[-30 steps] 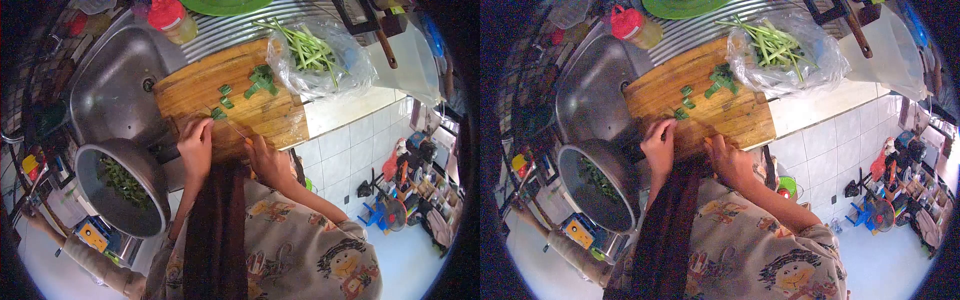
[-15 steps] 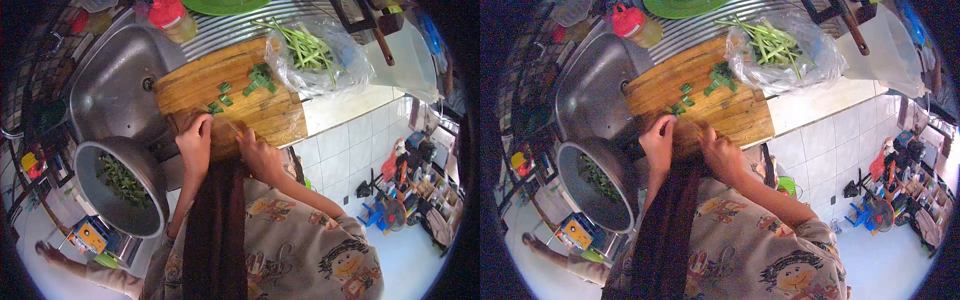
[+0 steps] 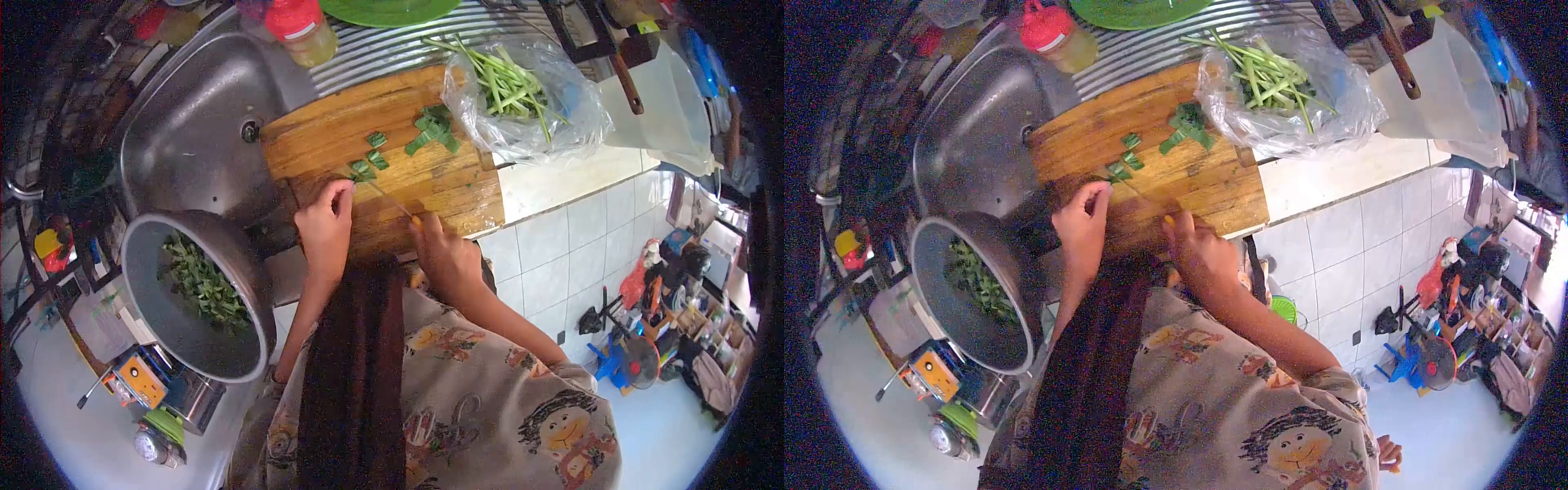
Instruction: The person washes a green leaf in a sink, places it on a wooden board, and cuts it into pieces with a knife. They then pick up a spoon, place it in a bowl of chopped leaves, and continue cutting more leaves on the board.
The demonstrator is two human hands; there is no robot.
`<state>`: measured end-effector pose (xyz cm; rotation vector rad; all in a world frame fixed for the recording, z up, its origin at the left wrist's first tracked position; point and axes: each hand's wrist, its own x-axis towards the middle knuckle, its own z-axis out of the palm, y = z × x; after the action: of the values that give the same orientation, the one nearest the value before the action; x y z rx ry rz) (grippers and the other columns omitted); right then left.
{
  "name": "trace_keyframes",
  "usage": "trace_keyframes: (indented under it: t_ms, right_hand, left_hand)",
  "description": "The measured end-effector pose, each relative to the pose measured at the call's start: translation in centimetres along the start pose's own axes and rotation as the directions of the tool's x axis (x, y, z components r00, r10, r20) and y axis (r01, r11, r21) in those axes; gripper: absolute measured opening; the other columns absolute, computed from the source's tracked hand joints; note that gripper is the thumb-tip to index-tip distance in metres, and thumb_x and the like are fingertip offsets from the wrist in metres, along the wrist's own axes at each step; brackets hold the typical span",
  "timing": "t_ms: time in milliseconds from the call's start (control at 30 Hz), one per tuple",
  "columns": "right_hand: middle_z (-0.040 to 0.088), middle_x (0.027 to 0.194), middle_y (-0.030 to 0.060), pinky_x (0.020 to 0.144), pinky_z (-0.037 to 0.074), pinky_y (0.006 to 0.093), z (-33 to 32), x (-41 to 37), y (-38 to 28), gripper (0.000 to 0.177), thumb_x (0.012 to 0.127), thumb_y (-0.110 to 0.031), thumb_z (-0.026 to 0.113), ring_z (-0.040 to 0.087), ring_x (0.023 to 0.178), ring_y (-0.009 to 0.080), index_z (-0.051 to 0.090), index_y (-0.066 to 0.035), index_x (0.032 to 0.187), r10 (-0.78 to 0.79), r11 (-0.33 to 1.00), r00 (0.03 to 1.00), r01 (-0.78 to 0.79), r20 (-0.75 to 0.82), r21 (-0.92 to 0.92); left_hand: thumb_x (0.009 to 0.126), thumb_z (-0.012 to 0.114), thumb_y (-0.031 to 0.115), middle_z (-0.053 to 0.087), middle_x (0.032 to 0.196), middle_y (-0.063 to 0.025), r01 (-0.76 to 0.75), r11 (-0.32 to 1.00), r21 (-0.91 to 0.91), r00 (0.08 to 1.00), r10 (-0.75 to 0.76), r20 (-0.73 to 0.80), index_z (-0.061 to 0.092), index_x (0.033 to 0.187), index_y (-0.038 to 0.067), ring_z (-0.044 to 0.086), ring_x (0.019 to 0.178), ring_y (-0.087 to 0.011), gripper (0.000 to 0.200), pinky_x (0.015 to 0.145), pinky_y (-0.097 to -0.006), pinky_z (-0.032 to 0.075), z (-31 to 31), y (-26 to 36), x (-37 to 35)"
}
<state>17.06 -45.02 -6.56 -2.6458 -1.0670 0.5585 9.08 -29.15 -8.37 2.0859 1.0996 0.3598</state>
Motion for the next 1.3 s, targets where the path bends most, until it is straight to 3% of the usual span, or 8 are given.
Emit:
trace_keyframes:
  t_ms: [133, 300, 400, 467, 733, 900, 1033, 1300]
  right_hand:
    - [0.058, 0.055, 0.0162, 0.040, 0.047, 0.0454, -0.1, 1.9, -0.1, 0.033, 0.092, -0.042, 0.041, 0.059, 0.047, 0.0347, 0.049, -0.010, 0.092, 0.053, 0.997, 0.999, -0.053, 0.006, 0.049]
    - [0.058, 0.058, 0.0193, 0.044, 0.047, 0.0476, -1.1, 2.2, 0.6, 0.030, 0.092, -0.038, 0.042, 0.060, 0.053, 0.0380, 0.049, -0.009, 0.092, 0.028, 0.992, 0.999, -0.031, 0.025, 0.120]
    - [0.058, 0.059, 0.0204, 0.049, 0.047, 0.0483, -1.4, 1.8, 1.3, 0.027, 0.092, -0.034, 0.045, 0.059, 0.055, 0.0400, 0.049, -0.008, 0.092, -0.016, 0.985, 1.000, 0.016, 0.000, 0.174]
    - [0.058, 0.060, 0.0215, 0.050, 0.046, 0.0499, -1.7, 1.6, 1.9, 0.027, 0.092, -0.033, 0.045, 0.059, 0.057, 0.0412, 0.050, -0.007, 0.092, 0.042, 0.977, 0.998, -0.051, 0.048, 0.208]
    - [0.056, 0.059, 0.0213, 0.051, 0.044, 0.0492, -1.9, 1.1, 3.4, 0.029, 0.093, -0.035, 0.043, 0.058, 0.059, 0.0417, 0.049, -0.006, 0.091, -0.045, 0.975, 0.999, 0.039, 0.022, 0.221]
    - [0.057, 0.060, 0.0200, 0.051, 0.044, 0.0478, -2.5, 1.2, 3.8, 0.028, 0.092, -0.034, 0.045, 0.059, 0.059, 0.0392, 0.049, -0.006, 0.090, -0.105, 0.973, 0.994, 0.110, -0.035, 0.203]
    - [0.059, 0.063, 0.0189, 0.052, 0.045, 0.0466, -3.7, 1.5, 4.2, 0.027, 0.091, -0.032, 0.046, 0.060, 0.060, 0.0373, 0.050, -0.006, 0.088, -0.156, 0.980, 0.988, 0.156, -0.007, 0.123]
    - [0.055, 0.061, 0.0206, 0.049, 0.040, 0.0453, -3.4, 2.4, 6.4, 0.026, 0.093, -0.029, 0.045, 0.057, 0.058, 0.0386, 0.051, -0.005, 0.084, -0.410, 0.899, 0.912, 0.404, -0.002, 0.171]
  left_hand:
    - [0.080, 0.062, 0.010, 0.062, 0.079, -0.0131, -0.099, 0.995, 0.003, 0.995, 0.099, -0.001, 0.062, 0.087, 0.004, 0.062, 0.070, -0.0272, 0.009, 0.062, -0.0345, 0.048, 0.1, -0.7, 0.0]
    - [0.078, 0.064, 0.011, 0.056, 0.086, -0.0145, -0.225, 0.974, -0.029, 0.974, 0.224, -0.026, 0.057, 0.096, 0.004, 0.054, 0.082, -0.0336, 0.021, 0.074, -0.0414, 0.043, -0.9, -0.4, -0.6]
    - [0.078, 0.063, 0.012, 0.056, 0.086, -0.0151, -0.235, 0.970, 0.062, 0.969, 0.239, -0.059, 0.058, 0.094, 0.005, 0.054, 0.082, -0.0349, 0.018, 0.072, -0.0416, 0.043, -1.5, -0.8, -1.3]
    - [0.079, 0.063, 0.012, 0.056, 0.086, -0.0149, -0.208, 0.977, 0.056, 0.974, 0.212, -0.085, 0.058, 0.093, 0.005, 0.054, 0.082, -0.0352, 0.016, 0.070, -0.0420, 0.044, -1.2, -1.7, -2.0]
    - [0.081, 0.060, 0.013, 0.055, 0.080, -0.0127, -0.115, 0.990, 0.077, 0.975, 0.127, -0.184, 0.059, 0.088, 0.007, 0.055, 0.078, -0.0338, 0.010, 0.066, -0.0422, 0.045, -0.3, -0.8, -4.2]
    - [0.080, 0.062, 0.014, 0.058, 0.082, -0.0119, -0.176, 0.978, 0.115, 0.946, 0.200, -0.253, 0.061, 0.090, 0.007, 0.057, 0.079, -0.0324, 0.012, 0.070, -0.0405, 0.045, 1.8, -0.1, -5.9]
    - [0.078, 0.061, 0.014, 0.056, 0.082, -0.0086, -0.110, 0.971, 0.212, 0.945, 0.169, -0.282, 0.060, 0.087, 0.009, 0.056, 0.079, -0.0291, 0.010, 0.069, -0.0415, 0.044, 2.9, 1.3, -7.3]
    - [0.073, 0.061, 0.008, 0.055, 0.078, -0.0093, 0.065, 0.989, 0.130, 0.886, 0.003, -0.464, 0.062, 0.087, 0.007, 0.055, 0.076, -0.0307, 0.014, 0.069, -0.0397, 0.045, 5.2, 2.2, -9.2]
